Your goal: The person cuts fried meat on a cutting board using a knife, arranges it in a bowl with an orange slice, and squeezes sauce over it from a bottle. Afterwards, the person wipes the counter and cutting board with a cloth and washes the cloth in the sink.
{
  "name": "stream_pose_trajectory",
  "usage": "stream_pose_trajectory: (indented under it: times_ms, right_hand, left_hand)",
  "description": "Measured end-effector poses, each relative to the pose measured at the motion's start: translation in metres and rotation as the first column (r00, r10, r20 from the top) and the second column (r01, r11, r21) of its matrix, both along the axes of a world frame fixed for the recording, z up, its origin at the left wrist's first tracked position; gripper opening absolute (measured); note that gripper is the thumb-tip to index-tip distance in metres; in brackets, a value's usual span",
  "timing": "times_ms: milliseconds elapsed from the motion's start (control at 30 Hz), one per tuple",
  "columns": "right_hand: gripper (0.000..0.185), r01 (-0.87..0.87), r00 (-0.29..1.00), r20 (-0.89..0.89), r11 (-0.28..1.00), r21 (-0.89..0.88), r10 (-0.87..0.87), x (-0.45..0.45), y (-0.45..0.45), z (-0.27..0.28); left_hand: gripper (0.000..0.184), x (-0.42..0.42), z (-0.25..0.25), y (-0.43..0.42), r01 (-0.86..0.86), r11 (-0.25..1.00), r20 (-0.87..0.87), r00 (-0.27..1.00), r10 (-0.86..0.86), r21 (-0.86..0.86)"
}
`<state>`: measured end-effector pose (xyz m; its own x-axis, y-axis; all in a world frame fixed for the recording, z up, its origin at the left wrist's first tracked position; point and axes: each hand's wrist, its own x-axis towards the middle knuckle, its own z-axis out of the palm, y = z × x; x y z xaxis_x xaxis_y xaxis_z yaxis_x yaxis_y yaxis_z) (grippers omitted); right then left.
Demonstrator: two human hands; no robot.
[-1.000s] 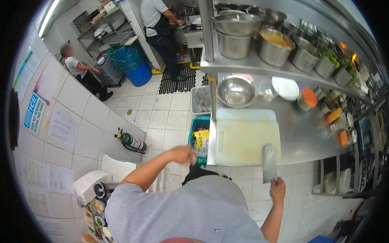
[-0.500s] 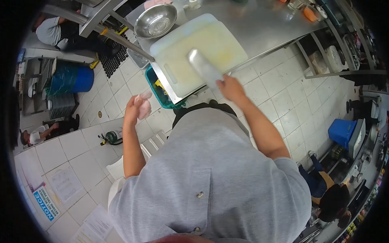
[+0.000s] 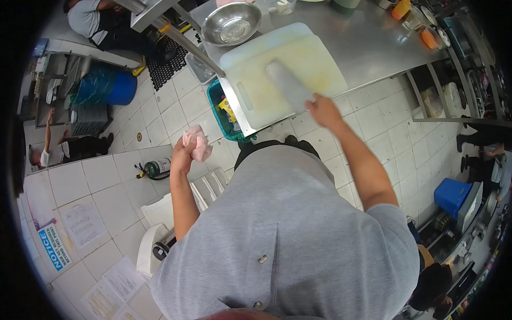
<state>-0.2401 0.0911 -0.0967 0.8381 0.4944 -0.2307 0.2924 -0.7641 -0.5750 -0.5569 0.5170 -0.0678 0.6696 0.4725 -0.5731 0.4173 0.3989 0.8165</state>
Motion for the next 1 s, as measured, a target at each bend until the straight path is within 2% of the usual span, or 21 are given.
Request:
stream_pose_trajectory:
  times_ms: [33, 67, 100, 133, 200, 267, 333, 367, 433, 500, 533, 567, 600, 667, 700, 767, 800, 867, 933, 967, 1000]
  right_hand:
    - [0.044, 0.089, 0.996, -0.034, 0.992, 0.093, -0.086, 0.024, -0.014, -0.014]
    - [0.047, 0.126, 0.990, 0.055, 0.987, 0.104, -0.132, 0.054, -0.031, -0.032]
    - [0.048, 0.205, 0.964, 0.167, 0.978, 0.029, -0.207, 0.083, -0.043, -0.047]
    - [0.050, 0.330, 0.943, 0.025, 0.943, 0.037, -0.331, 0.098, -0.041, -0.028]
    - [0.049, 0.374, 0.926, -0.075, 0.925, 0.065, -0.369, 0.099, -0.020, -0.012]
    - [0.047, 0.259, 0.959, -0.125, 0.966, 0.010, -0.256, 0.068, 0.009, -0.019]
    - [0.047, 0.000, 0.998, 0.063, 0.995, 0.100, -0.006, 0.021, 0.029, -0.036]
    - [0.047, 0.004, 0.998, 0.065, 0.995, 0.098, -0.010, 0.011, 0.026, -0.025]
    - [0.049, -0.121, 0.992, 0.034, 0.990, -0.079, 0.124, 0.006, 0.023, -0.002]
    - [0.050, -0.027, 0.998, -0.055, 0.999, 0.031, 0.029, 0.038, -0.011, -0.009]
    - [0.052, 0.033, 0.998, 0.051, 0.999, 0.008, -0.033, 0.059, -0.030, -0.024]
    - [0.053, 0.163, 0.986, -0.014, 0.987, 0.000, -0.163, 0.072, -0.039, -0.012]
    - [0.053, 0.166, 0.986, -0.016, 0.986, 0.001, -0.166, 0.081, -0.038, -0.007]
    - [0.052, 0.438, 0.886, -0.158, 0.899, -0.020, -0.435, 0.092, -0.035, -0.002]
    - [0.049, 0.387, 0.917, -0.108, 0.922, -0.006, -0.385, 0.083, -0.026, -0.008]
    - [0.048, 0.175, 0.983, 0.043, 0.984, 0.016, -0.176, 0.047, -0.005, -0.020]
    - [0.048, 0.111, 0.994, 0.011, 0.994, 0.023, -0.111, 0.025, 0.007, -0.018]
    - [0.046, -0.020, 1.000, 0.012, 0.993, -0.114, 0.022, -0.003, 0.012, 0.010]
    - [0.045, 0.041, 0.999, -0.011, 0.997, -0.062, -0.041, 0.003, -0.023, 0.006]
    - [0.044, 0.098, 0.995, -0.033, 0.995, -0.009, -0.098, 0.007, -0.048, 0.002]
    - [0.044, 0.198, 0.980, 0.005, 0.974, 0.109, -0.200, 0.009, -0.076, -0.007]
  left_hand:
    - [0.049, 0.001, 0.008, 0.001, 0.008, 0.999, 0.012, 1.000, -0.009, 0.043]
    - [0.049, 0.002, 0.015, 0.002, 0.004, 0.999, 0.013, 1.000, -0.004, 0.046]
    - [0.047, 0.002, 0.021, 0.002, -0.013, 0.993, 0.024, 1.000, 0.010, 0.115]
    - [0.046, 0.003, 0.024, 0.002, -0.028, 0.983, 0.035, 0.999, 0.022, 0.182]
    - [0.046, 0.009, 0.023, 0.003, 0.004, 0.974, 0.037, 0.999, -0.013, 0.228]
    - [0.045, 0.024, 0.024, 0.003, 0.044, 0.960, 0.040, 0.998, -0.057, 0.277]
    - [0.040, 0.047, 0.025, -0.010, 0.013, 0.945, 0.136, 0.989, -0.061, 0.327]
    - [0.040, 0.056, 0.027, -0.014, 0.016, 0.945, 0.139, 0.988, -0.065, 0.326]
    - [0.033, 0.076, 0.031, -0.019, 0.037, 0.924, 0.157, 0.982, -0.105, 0.381]
    - [0.030, 0.090, 0.032, -0.025, 0.029, 0.907, 0.168, 0.980, -0.109, 0.419]
    - [0.028, 0.098, 0.032, -0.029, 0.017, 0.892, 0.177, 0.978, -0.109, 0.451]
    - [0.028, 0.105, 0.034, -0.035, 0.008, 0.903, 0.201, 0.974, -0.104, 0.430]
    - [0.028, 0.112, 0.030, -0.036, 0.012, 0.903, 0.199, 0.974, -0.108, 0.430]
    - [0.029, 0.131, 0.019, -0.041, 0.070, 0.893, 0.192, 0.966, -0.171, 0.444]
    - [0.032, 0.142, 0.016, -0.045, 0.102, 0.891, 0.177, 0.964, -0.198, 0.443]
    - [0.034, 0.168, 0.010, -0.052, 0.149, 0.872, 0.191, 0.945, -0.264, 0.467]
    - [0.035, 0.179, 0.007, -0.057, 0.185, 0.853, 0.205, 0.926, -0.318, 0.488]
    - [0.039, 0.205, 0.017, -0.064, 0.231, 0.829, 0.182, 0.913, -0.366, 0.510]
    - [0.039, 0.230, 0.020, -0.065, 0.245, 0.771, 0.172, 0.893, -0.415, 0.588]
    - [0.039, 0.240, 0.020, -0.063, 0.246, 0.773, 0.169, 0.895, -0.413, 0.584]
    - [0.044, 0.249, 0.018, -0.062, 0.251, 0.832, 0.246, 0.878, -0.411, 0.496]
